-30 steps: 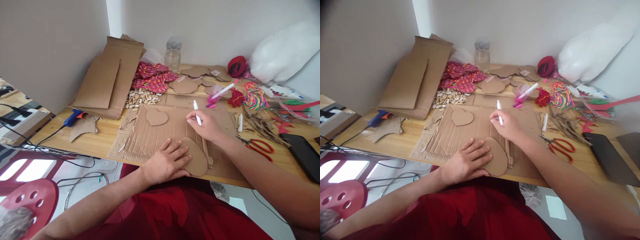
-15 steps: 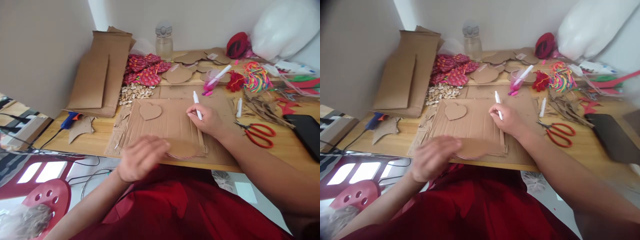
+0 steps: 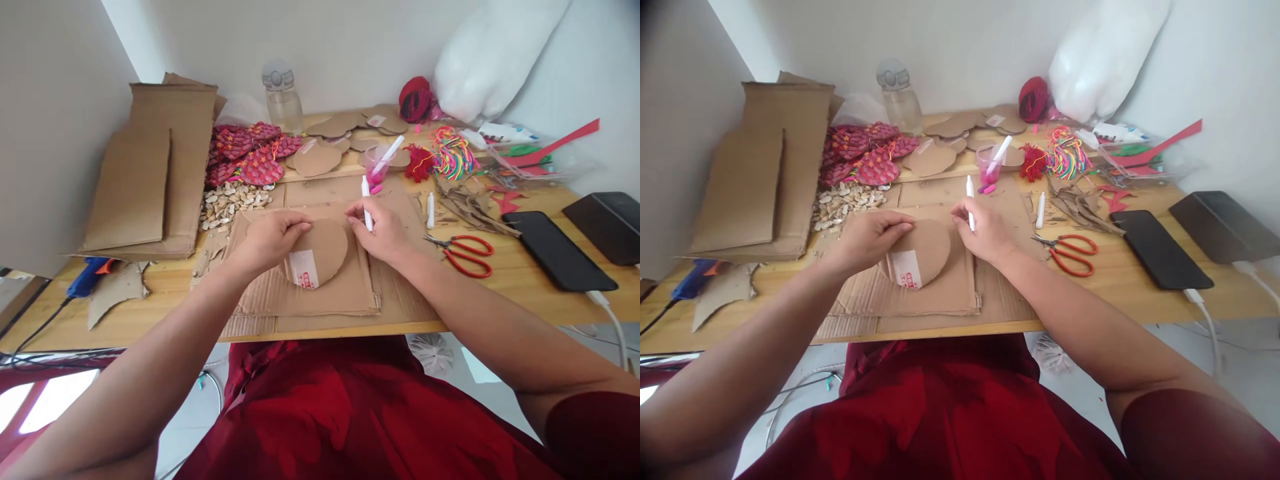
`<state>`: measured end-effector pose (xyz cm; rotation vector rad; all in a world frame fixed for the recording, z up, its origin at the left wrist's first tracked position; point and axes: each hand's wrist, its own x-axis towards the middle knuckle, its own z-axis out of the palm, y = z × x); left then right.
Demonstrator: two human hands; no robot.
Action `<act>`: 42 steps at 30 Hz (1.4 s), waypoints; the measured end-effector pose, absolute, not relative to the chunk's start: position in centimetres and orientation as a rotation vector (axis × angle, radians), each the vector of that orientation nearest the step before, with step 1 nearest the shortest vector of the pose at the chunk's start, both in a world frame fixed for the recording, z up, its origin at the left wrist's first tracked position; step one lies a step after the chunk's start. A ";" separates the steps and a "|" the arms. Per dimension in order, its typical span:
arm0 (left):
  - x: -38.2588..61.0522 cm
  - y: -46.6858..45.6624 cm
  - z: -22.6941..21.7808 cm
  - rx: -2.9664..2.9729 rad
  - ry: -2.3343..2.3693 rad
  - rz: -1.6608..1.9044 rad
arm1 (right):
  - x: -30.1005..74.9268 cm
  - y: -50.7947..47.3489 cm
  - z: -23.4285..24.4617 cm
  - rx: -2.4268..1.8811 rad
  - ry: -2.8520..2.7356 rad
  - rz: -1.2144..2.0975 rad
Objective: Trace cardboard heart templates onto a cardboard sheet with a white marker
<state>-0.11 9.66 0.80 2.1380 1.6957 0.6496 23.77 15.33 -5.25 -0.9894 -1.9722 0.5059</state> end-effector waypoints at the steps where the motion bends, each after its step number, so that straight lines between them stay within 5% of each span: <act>1: 0.5 10.6 0.7 2.146 1.663 0.583 | 23.8 15.4 -5.3 -0.982 -1.966 0.497; 12: 0.7 13.0 -1.1 2.285 1.803 0.703 | 24.4 16.1 -5.6 -0.974 -1.965 0.464; 21: -5.3 8.0 -3.3 2.331 2.067 0.272 | 24.4 16.1 -5.8 -1.019 -1.988 0.549; 27: -2.7 7.1 -2.8 2.488 1.760 0.563 | 24.5 16.8 -6.1 -1.098 -1.933 0.483; 42: 2.2 9.5 -4.2 2.496 1.703 0.260 | 24.5 17.3 -7.0 -1.115 -2.067 0.458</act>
